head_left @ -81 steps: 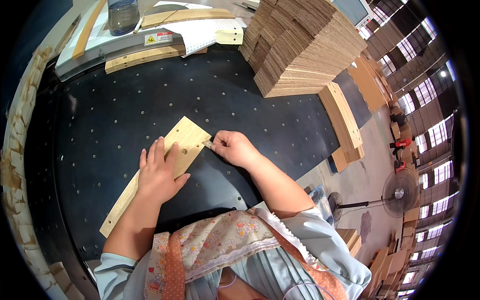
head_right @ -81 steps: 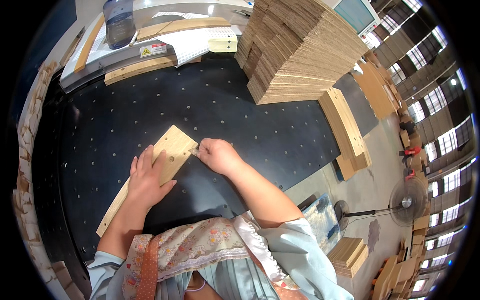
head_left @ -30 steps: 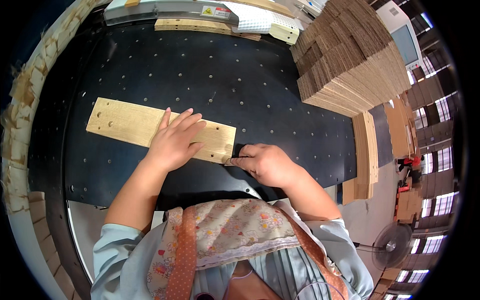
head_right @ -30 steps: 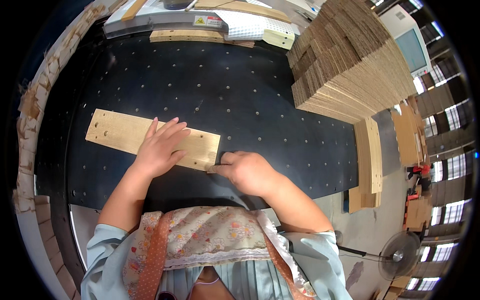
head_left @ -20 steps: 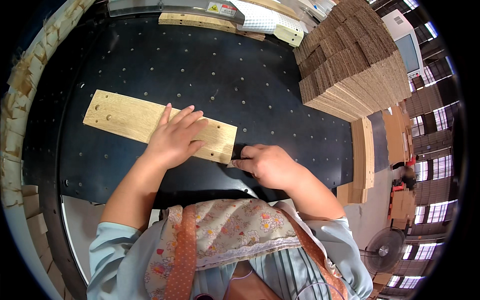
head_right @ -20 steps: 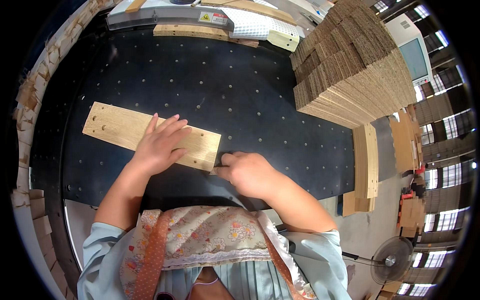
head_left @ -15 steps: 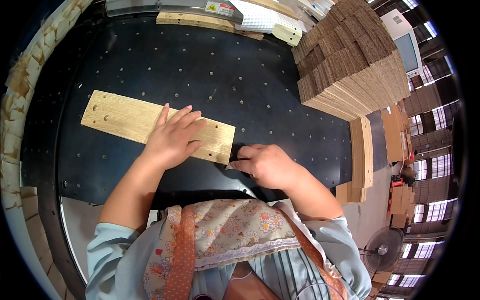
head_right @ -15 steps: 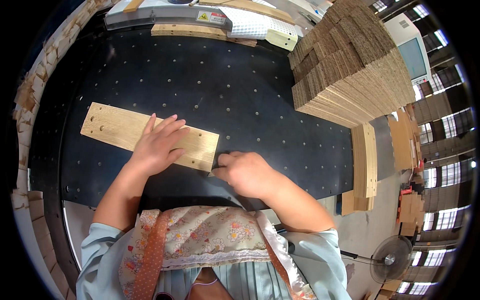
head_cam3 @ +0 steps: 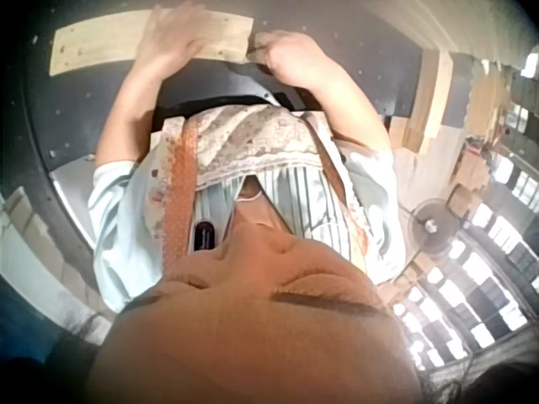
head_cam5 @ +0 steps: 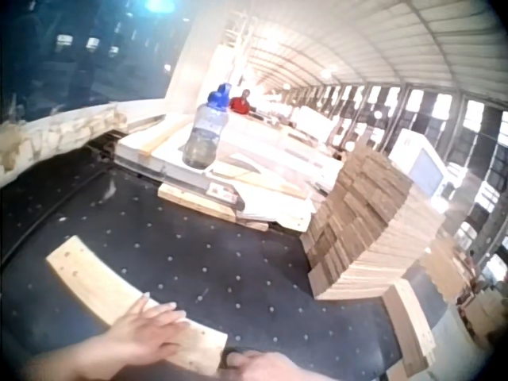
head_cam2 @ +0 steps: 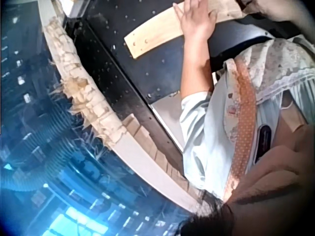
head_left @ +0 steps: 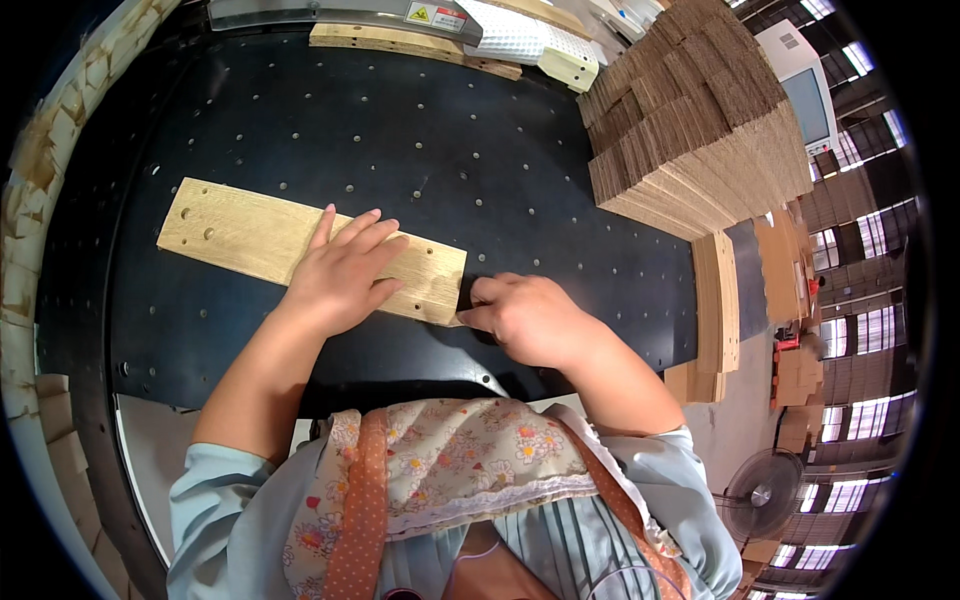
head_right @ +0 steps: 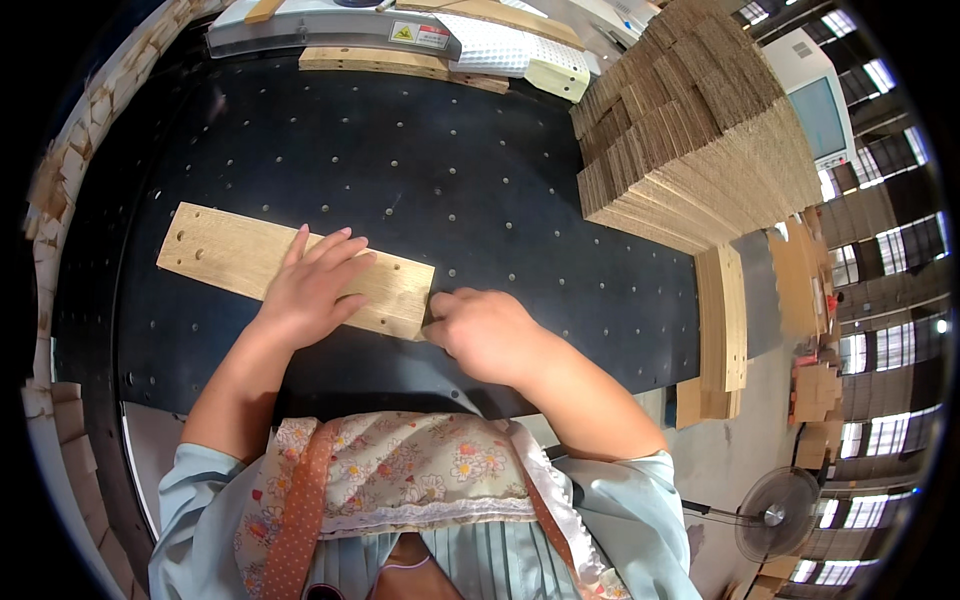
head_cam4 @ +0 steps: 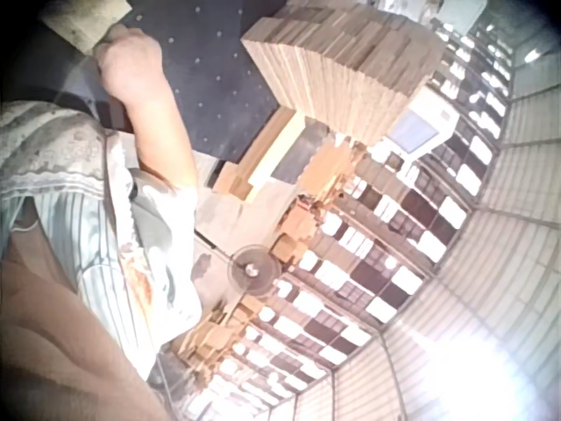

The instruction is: The person picks up and examines wooden panels one at a time from a large stack on a workbench, using a small tool to scrape or clean the edges and holes, and then applies a small white sticker to a specific location on the panels.

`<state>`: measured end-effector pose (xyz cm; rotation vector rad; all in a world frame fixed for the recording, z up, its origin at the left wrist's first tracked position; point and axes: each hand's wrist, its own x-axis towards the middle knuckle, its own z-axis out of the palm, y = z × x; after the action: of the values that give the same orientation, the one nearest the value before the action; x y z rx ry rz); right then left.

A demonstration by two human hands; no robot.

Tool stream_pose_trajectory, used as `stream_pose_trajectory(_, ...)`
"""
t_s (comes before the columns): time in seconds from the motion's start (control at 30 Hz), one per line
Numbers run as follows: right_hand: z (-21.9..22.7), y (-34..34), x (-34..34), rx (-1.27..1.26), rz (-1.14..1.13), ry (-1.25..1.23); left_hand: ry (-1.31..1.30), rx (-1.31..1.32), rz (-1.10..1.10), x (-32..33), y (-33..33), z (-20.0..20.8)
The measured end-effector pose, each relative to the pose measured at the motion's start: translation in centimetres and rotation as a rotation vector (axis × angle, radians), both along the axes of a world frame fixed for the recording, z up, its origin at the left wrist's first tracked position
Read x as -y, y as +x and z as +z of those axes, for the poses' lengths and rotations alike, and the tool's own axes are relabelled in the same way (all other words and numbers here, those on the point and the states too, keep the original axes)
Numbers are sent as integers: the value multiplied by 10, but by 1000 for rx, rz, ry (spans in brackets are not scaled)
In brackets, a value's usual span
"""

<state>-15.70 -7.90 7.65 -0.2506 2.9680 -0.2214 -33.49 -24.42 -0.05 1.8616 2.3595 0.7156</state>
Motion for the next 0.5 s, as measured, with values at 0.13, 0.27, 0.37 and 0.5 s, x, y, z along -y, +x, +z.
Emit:
stream_pose_trajectory(0.13,5,4,-4,-20,-43,-76,-16,-5,6,0,-1,-2)
stream_pose_trajectory(0.27,-7,-1,1,-66,-72,-88,-36,-17,6,0,0,0)
stream_pose_trajectory(0.37,-6,14,2,35,-118,-87,-31,-26,3,0,0,-1)
stream_pose_trajectory(0.5,-5,31,-8,-56,-198,-222,-32,-6,-4,0,-1,-4)
